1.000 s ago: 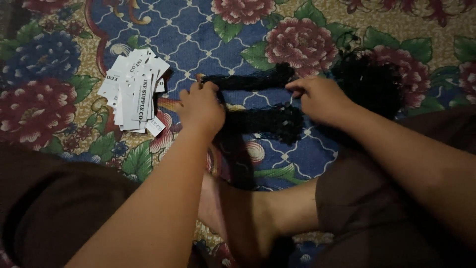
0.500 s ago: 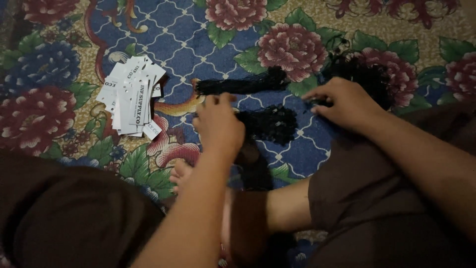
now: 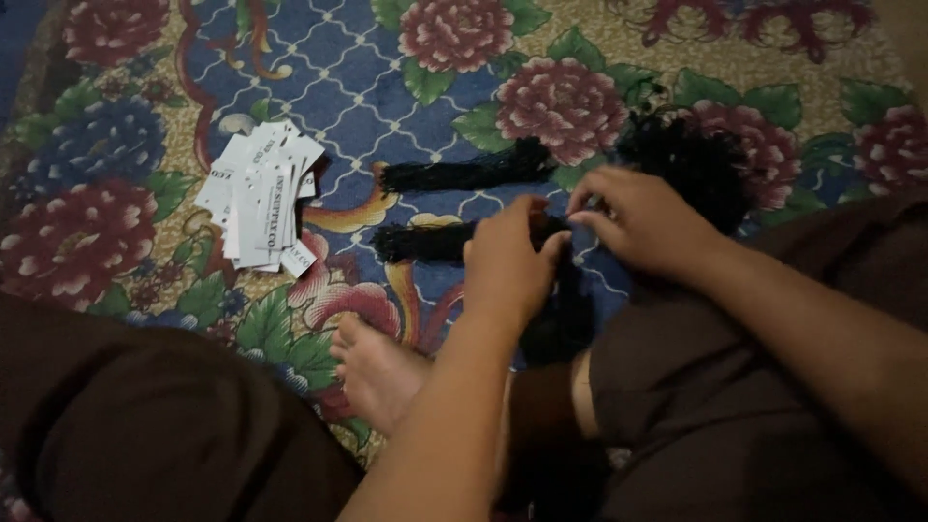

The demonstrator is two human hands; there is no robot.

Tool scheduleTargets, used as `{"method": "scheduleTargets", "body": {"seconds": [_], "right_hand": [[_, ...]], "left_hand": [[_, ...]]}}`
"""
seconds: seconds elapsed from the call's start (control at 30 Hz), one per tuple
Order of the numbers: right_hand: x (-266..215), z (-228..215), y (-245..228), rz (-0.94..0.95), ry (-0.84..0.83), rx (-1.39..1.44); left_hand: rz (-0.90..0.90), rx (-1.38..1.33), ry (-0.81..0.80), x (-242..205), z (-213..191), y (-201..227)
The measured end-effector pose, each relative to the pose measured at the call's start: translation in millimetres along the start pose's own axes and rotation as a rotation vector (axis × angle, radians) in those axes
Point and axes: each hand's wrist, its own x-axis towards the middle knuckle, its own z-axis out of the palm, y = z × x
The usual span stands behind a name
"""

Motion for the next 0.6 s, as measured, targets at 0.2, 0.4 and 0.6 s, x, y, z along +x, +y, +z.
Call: {"method": "scheduleTargets", "body": {"seconds": [0.2, 0.4, 0.6], "right_hand": [[-5, -14, -20, 0.160, 0.036, 0.178], [-4, -1, 0, 0.172, 0.051, 0.072], [-4, -4, 1, 0.280, 0.090, 0.144]], "left_hand": [[-0.075, -0.011, 0.015, 2, 4, 8], [-0.093, -0.171, 0.136, -11, -15, 13], [-0.166, -0.264, -0.011, 0, -7, 9]]}}
